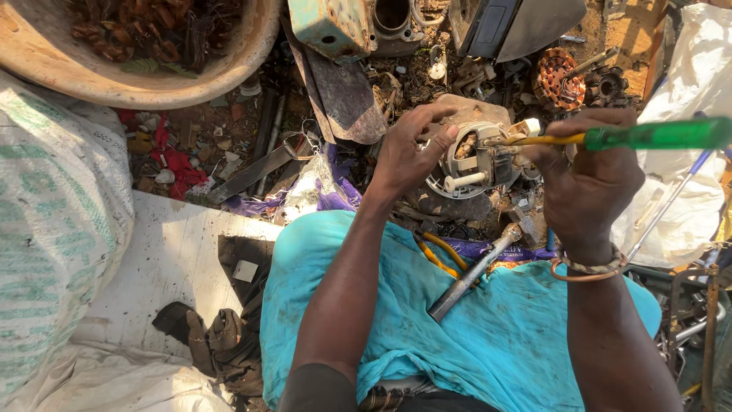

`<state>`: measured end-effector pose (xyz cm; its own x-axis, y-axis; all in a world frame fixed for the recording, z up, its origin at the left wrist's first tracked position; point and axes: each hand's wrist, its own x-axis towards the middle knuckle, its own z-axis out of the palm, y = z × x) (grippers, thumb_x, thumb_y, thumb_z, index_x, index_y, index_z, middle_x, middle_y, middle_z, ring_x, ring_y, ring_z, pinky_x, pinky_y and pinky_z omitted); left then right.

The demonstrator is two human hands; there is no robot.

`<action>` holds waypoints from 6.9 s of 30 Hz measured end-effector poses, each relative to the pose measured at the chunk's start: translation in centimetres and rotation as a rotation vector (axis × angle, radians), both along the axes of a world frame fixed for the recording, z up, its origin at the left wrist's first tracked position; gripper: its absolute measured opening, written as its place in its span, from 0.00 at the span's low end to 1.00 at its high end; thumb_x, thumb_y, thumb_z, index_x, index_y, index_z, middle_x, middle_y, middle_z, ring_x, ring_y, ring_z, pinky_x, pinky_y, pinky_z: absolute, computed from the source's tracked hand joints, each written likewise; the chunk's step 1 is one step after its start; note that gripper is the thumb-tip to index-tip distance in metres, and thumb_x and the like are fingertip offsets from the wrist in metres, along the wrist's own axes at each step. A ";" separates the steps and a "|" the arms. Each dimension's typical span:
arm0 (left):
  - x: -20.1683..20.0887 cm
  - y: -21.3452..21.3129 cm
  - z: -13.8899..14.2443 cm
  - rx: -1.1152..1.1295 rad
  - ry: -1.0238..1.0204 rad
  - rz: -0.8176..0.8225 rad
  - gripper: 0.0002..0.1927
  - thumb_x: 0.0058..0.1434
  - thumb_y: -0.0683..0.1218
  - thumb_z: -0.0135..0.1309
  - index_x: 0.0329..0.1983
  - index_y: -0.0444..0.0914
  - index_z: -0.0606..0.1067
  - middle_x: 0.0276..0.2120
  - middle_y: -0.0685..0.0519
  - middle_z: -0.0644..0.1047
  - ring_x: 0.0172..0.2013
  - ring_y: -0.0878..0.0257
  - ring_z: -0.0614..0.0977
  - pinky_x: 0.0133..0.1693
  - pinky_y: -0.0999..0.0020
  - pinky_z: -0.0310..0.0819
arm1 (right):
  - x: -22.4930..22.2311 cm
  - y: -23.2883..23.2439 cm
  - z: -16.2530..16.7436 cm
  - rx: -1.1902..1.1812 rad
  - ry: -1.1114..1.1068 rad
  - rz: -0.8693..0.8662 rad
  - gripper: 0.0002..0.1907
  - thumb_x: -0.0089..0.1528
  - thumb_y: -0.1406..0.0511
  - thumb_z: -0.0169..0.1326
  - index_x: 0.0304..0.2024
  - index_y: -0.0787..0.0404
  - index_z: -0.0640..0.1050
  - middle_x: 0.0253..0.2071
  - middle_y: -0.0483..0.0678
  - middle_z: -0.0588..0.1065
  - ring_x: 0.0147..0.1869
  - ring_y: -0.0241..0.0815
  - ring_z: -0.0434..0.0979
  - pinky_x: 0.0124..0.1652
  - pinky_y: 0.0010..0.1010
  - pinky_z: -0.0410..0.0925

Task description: The person sits on the ground with a cloth over their lap and disassembles a small electric motor using a screwdriver, pliers, a hammer and a hacksaw. They unscrew fasteners, pry off the motor's housing and end cover, pull out the armature, and set the separated parts on the scrap pile.

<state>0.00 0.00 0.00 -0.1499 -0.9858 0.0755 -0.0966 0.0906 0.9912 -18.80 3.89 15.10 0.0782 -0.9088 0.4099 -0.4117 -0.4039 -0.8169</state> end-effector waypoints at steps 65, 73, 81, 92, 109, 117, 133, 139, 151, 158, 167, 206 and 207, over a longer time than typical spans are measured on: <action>10.9 27.0 13.2 -0.075 -0.366 0.620 0.14 0.72 0.47 0.53 0.57 0.35 0.76 0.56 0.46 0.79 0.59 0.53 0.80 0.61 0.58 0.74 | -0.5 0.3 -0.5 -0.060 0.068 0.055 0.11 0.70 0.70 0.61 0.54 0.66 0.78 0.49 0.50 0.81 0.53 0.41 0.84 0.52 0.31 0.78; -0.3 7.8 7.7 -0.011 -0.617 -0.008 0.21 0.73 0.58 0.48 0.48 0.35 0.76 0.31 0.42 0.81 0.30 0.53 0.82 0.33 0.54 0.77 | 0.2 0.6 1.0 -0.005 0.316 -0.094 0.12 0.65 0.70 0.66 0.50 0.64 0.79 0.44 0.52 0.82 0.50 0.43 0.82 0.51 0.34 0.76; -3.6 12.3 4.9 -0.154 -0.381 0.134 0.23 0.70 0.56 0.54 0.22 0.39 0.71 0.12 0.48 0.71 0.13 0.55 0.74 0.19 0.55 0.67 | 0.7 2.4 2.0 0.007 -0.020 0.015 0.14 0.66 0.74 0.63 0.51 0.68 0.73 0.49 0.52 0.74 0.54 0.41 0.78 0.56 0.29 0.74; -1.0 8.3 4.1 -0.075 -0.192 0.144 0.28 0.72 0.60 0.48 0.18 0.41 0.67 0.13 0.52 0.69 0.14 0.60 0.71 0.21 0.57 0.63 | 2.1 2.2 1.4 -0.041 0.258 -0.075 0.18 0.63 0.75 0.67 0.53 0.67 0.77 0.46 0.58 0.76 0.51 0.48 0.80 0.53 0.35 0.76; -0.7 1.9 3.7 -0.212 -0.258 -0.214 0.20 0.56 0.46 0.66 0.53 0.53 0.81 0.60 0.55 0.74 0.60 0.53 0.73 0.62 0.56 0.71 | 2.0 1.8 2.0 0.148 -0.011 -0.016 0.13 0.64 0.75 0.56 0.51 0.67 0.71 0.49 0.53 0.77 0.58 0.43 0.78 0.58 0.29 0.74; -1.1 1.4 3.0 -0.168 -0.217 -0.191 0.12 0.61 0.48 0.63 0.48 0.53 0.83 0.59 0.62 0.78 0.58 0.60 0.77 0.61 0.59 0.74 | 1.6 2.3 1.4 0.042 -0.024 -0.070 0.14 0.73 0.79 0.54 0.59 0.70 0.69 0.50 0.55 0.78 0.57 0.47 0.83 0.57 0.30 0.78; -1.9 0.9 2.8 -0.196 0.065 -0.145 0.06 0.65 0.48 0.58 0.44 0.45 0.79 0.55 0.60 0.80 0.59 0.59 0.76 0.61 0.58 0.75 | 1.8 1.7 0.7 0.017 0.048 -0.122 0.10 0.73 0.79 0.55 0.53 0.71 0.69 0.49 0.60 0.78 0.55 0.49 0.83 0.56 0.33 0.78; -2.0 1.0 2.9 -0.065 0.061 -0.017 0.08 0.71 0.49 0.52 0.50 0.45 0.77 0.49 0.60 0.80 0.53 0.63 0.81 0.54 0.62 0.77 | 2.1 1.6 1.0 0.028 -0.041 -0.070 0.10 0.72 0.79 0.54 0.52 0.70 0.68 0.49 0.57 0.78 0.58 0.47 0.82 0.59 0.35 0.78; -2.8 1.3 1.9 -0.198 -0.042 -0.133 0.21 0.67 0.39 0.55 0.55 0.59 0.79 0.41 0.61 0.74 0.46 0.63 0.75 0.50 0.66 0.78 | 1.1 1.5 0.1 0.025 -0.015 -0.013 0.10 0.73 0.77 0.55 0.54 0.68 0.69 0.51 0.58 0.78 0.61 0.49 0.82 0.63 0.38 0.78; -2.8 1.3 1.9 -0.205 -0.069 -0.148 0.21 0.66 0.39 0.56 0.56 0.58 0.79 0.42 0.61 0.74 0.46 0.62 0.75 0.53 0.66 0.79 | 1.4 1.6 0.0 -0.036 0.127 -0.241 0.12 0.66 0.72 0.68 0.48 0.70 0.79 0.46 0.53 0.76 0.49 0.42 0.82 0.48 0.28 0.79; -3.3 1.3 1.4 -0.230 -0.065 -0.119 0.18 0.67 0.42 0.55 0.55 0.58 0.80 0.40 0.61 0.75 0.47 0.63 0.76 0.53 0.66 0.79 | -0.7 0.8 -0.2 -0.108 0.251 -0.137 0.12 0.72 0.75 0.68 0.54 0.71 0.78 0.47 0.55 0.79 0.52 0.44 0.85 0.49 0.27 0.80; -1.6 0.1 2.1 0.257 0.031 0.114 0.20 0.68 0.57 0.50 0.40 0.36 0.82 0.24 0.49 0.79 0.26 0.62 0.79 0.31 0.62 0.72 | -5.1 -2.1 3.2 0.135 -0.448 0.344 0.24 0.73 0.46 0.38 0.30 0.50 0.70 0.13 0.38 0.62 0.15 0.31 0.58 0.22 0.30 0.59; -1.6 0.2 2.3 0.198 -0.010 0.112 0.21 0.68 0.58 0.50 0.42 0.36 0.81 0.27 0.49 0.80 0.28 0.61 0.81 0.33 0.60 0.74 | -4.2 -1.6 3.0 0.078 -0.521 0.319 0.24 0.73 0.46 0.37 0.29 0.50 0.71 0.13 0.38 0.62 0.15 0.31 0.58 0.22 0.30 0.59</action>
<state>-1.60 0.21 2.33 -0.0381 -0.9918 -0.1218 -0.1052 -0.1172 0.9875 -22.97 2.34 18.06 0.1590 -0.9024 0.4004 0.1811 -0.3721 -0.9104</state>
